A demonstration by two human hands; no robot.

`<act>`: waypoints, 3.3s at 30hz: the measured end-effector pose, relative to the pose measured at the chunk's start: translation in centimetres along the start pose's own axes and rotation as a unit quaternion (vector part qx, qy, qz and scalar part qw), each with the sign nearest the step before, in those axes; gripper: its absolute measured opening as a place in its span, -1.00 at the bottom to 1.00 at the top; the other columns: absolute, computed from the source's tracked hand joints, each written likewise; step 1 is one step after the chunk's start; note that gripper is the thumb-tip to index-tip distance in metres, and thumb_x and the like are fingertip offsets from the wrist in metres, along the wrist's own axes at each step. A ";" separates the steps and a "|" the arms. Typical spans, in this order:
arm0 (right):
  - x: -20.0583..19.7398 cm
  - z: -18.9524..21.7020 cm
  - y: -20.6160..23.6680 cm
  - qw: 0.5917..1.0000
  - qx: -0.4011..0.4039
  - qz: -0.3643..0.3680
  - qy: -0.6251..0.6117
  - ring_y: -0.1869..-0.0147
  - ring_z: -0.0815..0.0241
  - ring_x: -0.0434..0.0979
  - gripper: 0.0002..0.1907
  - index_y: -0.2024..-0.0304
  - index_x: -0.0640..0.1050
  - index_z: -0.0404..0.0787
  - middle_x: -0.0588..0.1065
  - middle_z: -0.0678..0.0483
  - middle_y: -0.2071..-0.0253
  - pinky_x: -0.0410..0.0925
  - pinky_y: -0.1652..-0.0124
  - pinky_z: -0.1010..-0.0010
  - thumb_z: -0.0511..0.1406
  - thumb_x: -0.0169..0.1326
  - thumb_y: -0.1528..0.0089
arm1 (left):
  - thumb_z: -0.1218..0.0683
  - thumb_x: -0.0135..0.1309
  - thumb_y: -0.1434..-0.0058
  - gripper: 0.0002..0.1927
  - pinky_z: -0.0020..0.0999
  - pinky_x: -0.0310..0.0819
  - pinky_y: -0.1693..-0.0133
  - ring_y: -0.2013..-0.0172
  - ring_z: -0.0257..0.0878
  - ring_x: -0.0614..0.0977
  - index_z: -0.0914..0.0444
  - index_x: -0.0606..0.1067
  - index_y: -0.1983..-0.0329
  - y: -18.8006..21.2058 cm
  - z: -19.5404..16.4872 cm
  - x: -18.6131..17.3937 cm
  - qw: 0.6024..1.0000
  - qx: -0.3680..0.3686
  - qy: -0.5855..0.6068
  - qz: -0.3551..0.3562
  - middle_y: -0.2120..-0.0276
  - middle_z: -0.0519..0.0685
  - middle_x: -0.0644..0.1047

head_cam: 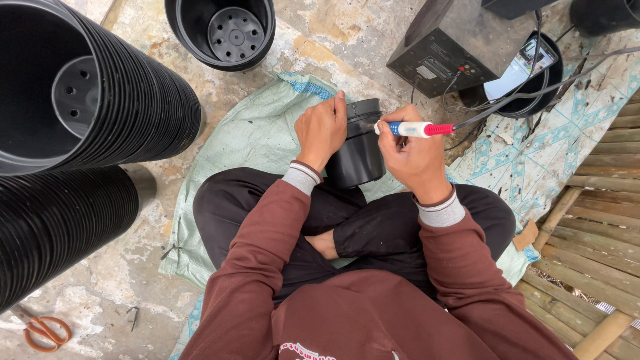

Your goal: The person uses a soldering iron to melt holes into the sides of black plastic nursery pots. They hold each pot with one hand and apply the hot tip with the other, rotating the pot to create multiple holes around the rim. Finished pots are placed into a larger container.

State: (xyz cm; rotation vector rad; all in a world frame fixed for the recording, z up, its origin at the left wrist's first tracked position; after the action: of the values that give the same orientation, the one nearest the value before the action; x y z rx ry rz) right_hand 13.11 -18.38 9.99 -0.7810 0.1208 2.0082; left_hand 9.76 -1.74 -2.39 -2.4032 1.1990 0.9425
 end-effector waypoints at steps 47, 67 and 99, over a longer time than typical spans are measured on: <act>-2.5 -7.2 -1.0 0.869 0.102 -0.159 -0.457 -0.04 0.03 0.65 -0.73 -0.12 0.49 -0.39 0.57 -0.13 0.04 0.52 -0.20 0.16 -0.33 -0.03 -0.46 | -0.08 -0.03 -0.51 -0.56 -0.33 0.29 0.30 0.41 -0.36 0.39 0.27 0.46 0.44 -0.8 4.0 -0.4 0.836 -0.052 0.538 0.100 0.47 -0.13 0.43; -0.6 -8.6 -0.8 0.917 0.107 -0.165 -0.346 0.57 0.42 0.26 -0.78 -0.07 0.54 -0.37 0.57 -0.10 0.30 0.10 0.54 0.59 -0.36 -0.05 -0.48 | 0.11 -0.18 -0.50 -0.54 -0.17 0.19 0.29 0.53 -0.01 0.39 0.34 0.38 0.57 3.1 -5.4 -7.1 0.944 0.237 0.230 0.020 0.61 0.06 0.40; -3.7 -4.1 2.3 0.975 0.048 -0.179 -0.122 0.33 0.42 0.48 -0.79 0.29 0.51 -0.36 0.57 0.07 0.35 0.34 0.31 0.55 -0.38 0.08 -0.46 | -0.19 -0.22 -0.45 -0.37 0.12 0.30 0.44 0.53 0.23 0.54 0.24 0.54 0.61 0.1 1.7 -0.5 0.999 -0.022 -0.027 -0.015 0.63 0.19 0.52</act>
State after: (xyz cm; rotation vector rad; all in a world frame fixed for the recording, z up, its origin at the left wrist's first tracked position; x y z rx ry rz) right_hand 14.49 -23.93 8.32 -0.4521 -0.0624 1.7221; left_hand 8.78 -0.62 -3.31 -2.4070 1.1301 1.0282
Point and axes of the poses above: each hand's wrist, its own y-axis away from the middle knuckle, its own x-axis out of the palm, z = x × y, the point moved 6 cm from there along -y, towards the middle knuckle
